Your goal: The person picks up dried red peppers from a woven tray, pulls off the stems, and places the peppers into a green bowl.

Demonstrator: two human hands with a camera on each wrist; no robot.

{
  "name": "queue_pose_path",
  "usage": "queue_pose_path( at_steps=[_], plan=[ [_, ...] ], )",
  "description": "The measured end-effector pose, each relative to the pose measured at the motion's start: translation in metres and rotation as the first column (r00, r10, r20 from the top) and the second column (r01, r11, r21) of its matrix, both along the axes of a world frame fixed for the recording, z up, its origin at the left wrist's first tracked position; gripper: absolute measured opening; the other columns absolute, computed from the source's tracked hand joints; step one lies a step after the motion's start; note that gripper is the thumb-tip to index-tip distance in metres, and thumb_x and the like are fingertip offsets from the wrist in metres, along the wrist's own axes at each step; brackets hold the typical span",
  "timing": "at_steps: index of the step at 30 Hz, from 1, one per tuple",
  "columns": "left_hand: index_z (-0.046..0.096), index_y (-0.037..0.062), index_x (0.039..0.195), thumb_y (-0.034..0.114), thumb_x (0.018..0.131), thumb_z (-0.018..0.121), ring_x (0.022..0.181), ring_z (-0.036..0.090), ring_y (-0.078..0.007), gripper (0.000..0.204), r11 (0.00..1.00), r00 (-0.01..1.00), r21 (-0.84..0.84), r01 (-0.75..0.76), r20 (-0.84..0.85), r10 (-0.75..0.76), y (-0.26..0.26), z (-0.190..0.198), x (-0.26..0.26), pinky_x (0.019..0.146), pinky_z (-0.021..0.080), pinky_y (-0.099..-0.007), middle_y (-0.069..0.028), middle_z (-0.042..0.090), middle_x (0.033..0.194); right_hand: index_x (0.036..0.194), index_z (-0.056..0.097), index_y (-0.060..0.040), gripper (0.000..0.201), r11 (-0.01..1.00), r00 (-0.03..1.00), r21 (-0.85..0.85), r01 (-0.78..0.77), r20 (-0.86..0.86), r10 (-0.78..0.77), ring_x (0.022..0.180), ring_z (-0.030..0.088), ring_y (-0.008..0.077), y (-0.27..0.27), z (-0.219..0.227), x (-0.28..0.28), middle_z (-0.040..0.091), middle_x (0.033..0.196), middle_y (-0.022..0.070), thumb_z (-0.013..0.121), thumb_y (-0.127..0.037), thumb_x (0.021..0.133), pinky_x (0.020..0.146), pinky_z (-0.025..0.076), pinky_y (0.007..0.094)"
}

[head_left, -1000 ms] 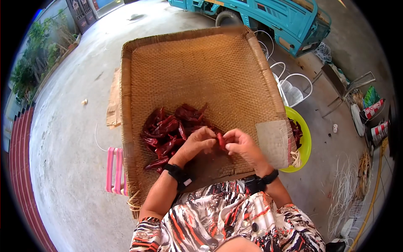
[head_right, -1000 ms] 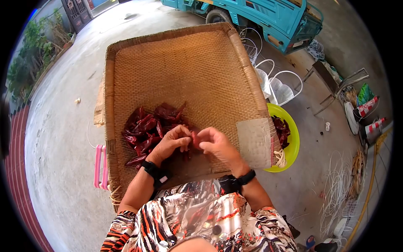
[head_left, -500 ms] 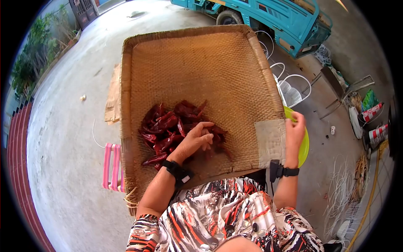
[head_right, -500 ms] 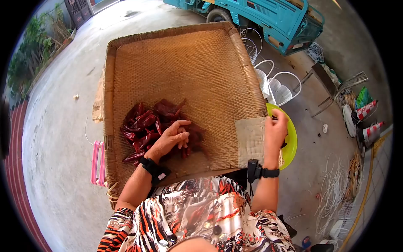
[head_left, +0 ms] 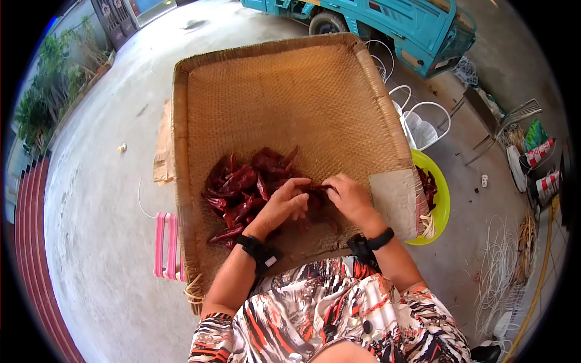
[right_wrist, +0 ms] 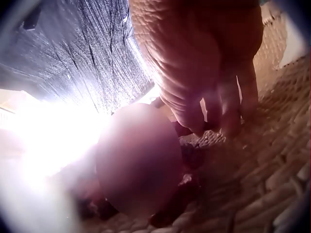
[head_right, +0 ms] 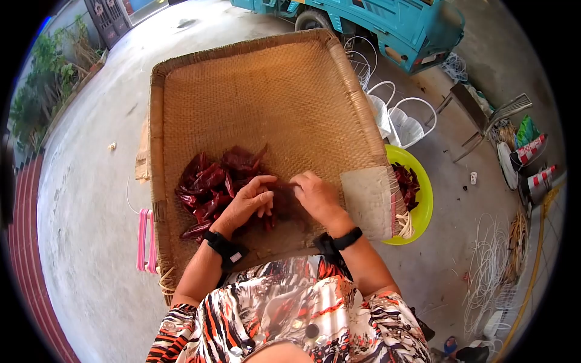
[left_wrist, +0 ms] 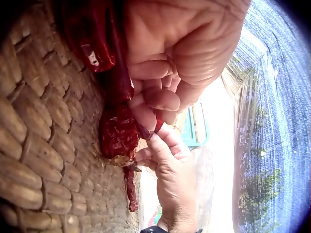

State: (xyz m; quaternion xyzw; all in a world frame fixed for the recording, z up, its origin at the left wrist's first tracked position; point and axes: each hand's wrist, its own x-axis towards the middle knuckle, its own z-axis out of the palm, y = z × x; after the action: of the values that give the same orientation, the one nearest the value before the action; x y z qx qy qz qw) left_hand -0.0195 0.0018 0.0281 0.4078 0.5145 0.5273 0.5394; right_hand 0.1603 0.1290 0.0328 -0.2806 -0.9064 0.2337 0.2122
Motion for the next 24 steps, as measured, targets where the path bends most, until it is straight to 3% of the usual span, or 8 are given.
queue_pose_path(
  at_steps=[9,12,16,17,19,20,23,24],
  plan=[
    [0.059,0.0076,0.109,0.028,0.101,0.053,0.061,0.052,-0.0062,0.023,0.999,0.997,0.019,0.044,0.065,-0.045,0.001,-0.014,-0.008,0.056,0.042,-0.0181,-0.0005,0.058,0.075,0.102,0.066,-0.0100,0.017,0.970,0.973,-0.135,-0.203,-0.137,0.185,0.087,0.064,0.0316,-0.016,0.012,0.006,0.065,0.096,0.0102,0.062,-0.010,0.085,0.074,0.052,0.0396],
    [0.059,0.0082,0.110,0.030,0.101,0.051,0.061,0.052,-0.0063,0.025,0.990,0.984,-0.002,0.139,0.112,-0.138,-0.001,-0.014,-0.011,0.057,0.042,-0.0187,-0.0001,0.059,0.075,0.104,0.066,-0.0081,0.020,0.946,0.954,-0.188,-0.264,-0.195,0.227,0.089,0.064,0.0312,-0.015,0.008,0.007,0.064,0.095,0.0119,0.062,-0.007,0.085,0.076,0.052,0.0380],
    [0.059,0.0082,0.112,0.031,0.101,0.051,0.062,0.053,-0.0066,0.026,0.998,0.994,0.020,0.058,0.096,-0.060,-0.001,-0.004,-0.005,0.058,0.042,-0.0193,0.0005,0.059,0.076,0.105,0.066,-0.0061,0.018,0.962,0.956,-0.176,-0.211,-0.243,0.165,0.083,0.066,0.0249,-0.007,0.012,0.019,0.066,0.094,0.0101,0.061,-0.008,0.087,0.072,0.051,0.0343],
    [0.059,0.0083,0.112,0.032,0.101,0.051,0.062,0.053,-0.0067,0.027,0.999,0.993,0.030,0.031,0.114,-0.034,-0.001,-0.003,-0.004,0.058,0.042,-0.0194,0.0009,0.059,0.076,0.105,0.066,-0.0056,0.017,0.933,0.958,-0.337,-0.130,-0.285,0.031,0.080,0.065,0.0217,-0.003,0.013,0.026,0.066,0.094,0.0085,0.061,-0.009,0.089,0.070,0.051,0.0323],
    [0.060,0.0082,0.111,0.033,0.101,0.051,0.063,0.054,-0.0068,0.028,0.999,0.992,0.041,0.009,0.122,-0.014,-0.002,-0.003,-0.004,0.059,0.043,-0.0196,0.0012,0.060,0.077,0.106,0.066,-0.0047,0.017,0.773,0.925,-0.634,0.008,-0.290,-0.247,0.075,0.064,0.0153,0.009,0.014,0.045,0.066,0.094,0.0053,0.060,-0.010,0.091,0.066,0.050,0.0282],
    [0.060,0.0080,0.110,0.033,0.101,0.051,0.063,0.054,-0.0068,0.028,0.999,0.993,0.043,0.016,0.112,-0.021,-0.002,-0.004,-0.004,0.058,0.043,-0.0198,0.0010,0.060,0.077,0.106,0.066,-0.0051,0.016,0.723,0.864,-0.690,0.012,-0.357,-0.355,0.073,0.062,0.0112,0.016,0.020,0.056,0.065,0.093,0.0027,0.060,-0.012,0.092,0.065,0.050,0.0253],
    [0.059,0.0074,0.104,0.033,0.100,0.052,0.063,0.054,-0.0068,0.027,0.999,0.994,0.025,0.040,0.100,-0.043,-0.001,-0.007,-0.009,0.058,0.044,-0.0204,0.0005,0.060,0.078,0.107,0.065,-0.0070,0.017,0.545,0.532,-0.836,-0.067,-0.492,-0.689,0.070,0.060,0.0070,0.042,0.022,0.101,0.065,0.093,-0.0001,0.061,-0.017,0.095,0.066,0.051,0.0224],
    [0.059,0.0073,0.101,0.033,0.100,0.052,0.063,0.054,-0.0068,0.027,0.999,0.994,0.015,0.049,0.098,-0.050,-0.001,-0.008,-0.009,0.058,0.044,-0.0206,0.0004,0.061,0.079,0.107,0.064,-0.0086,0.019,0.508,0.452,-0.839,-0.192,-0.536,-0.714,0.070,0.060,0.0069,0.056,0.016,0.120,0.066,0.093,0.0007,0.061,-0.022,0.095,0.066,0.052,0.0239]
  ],
)
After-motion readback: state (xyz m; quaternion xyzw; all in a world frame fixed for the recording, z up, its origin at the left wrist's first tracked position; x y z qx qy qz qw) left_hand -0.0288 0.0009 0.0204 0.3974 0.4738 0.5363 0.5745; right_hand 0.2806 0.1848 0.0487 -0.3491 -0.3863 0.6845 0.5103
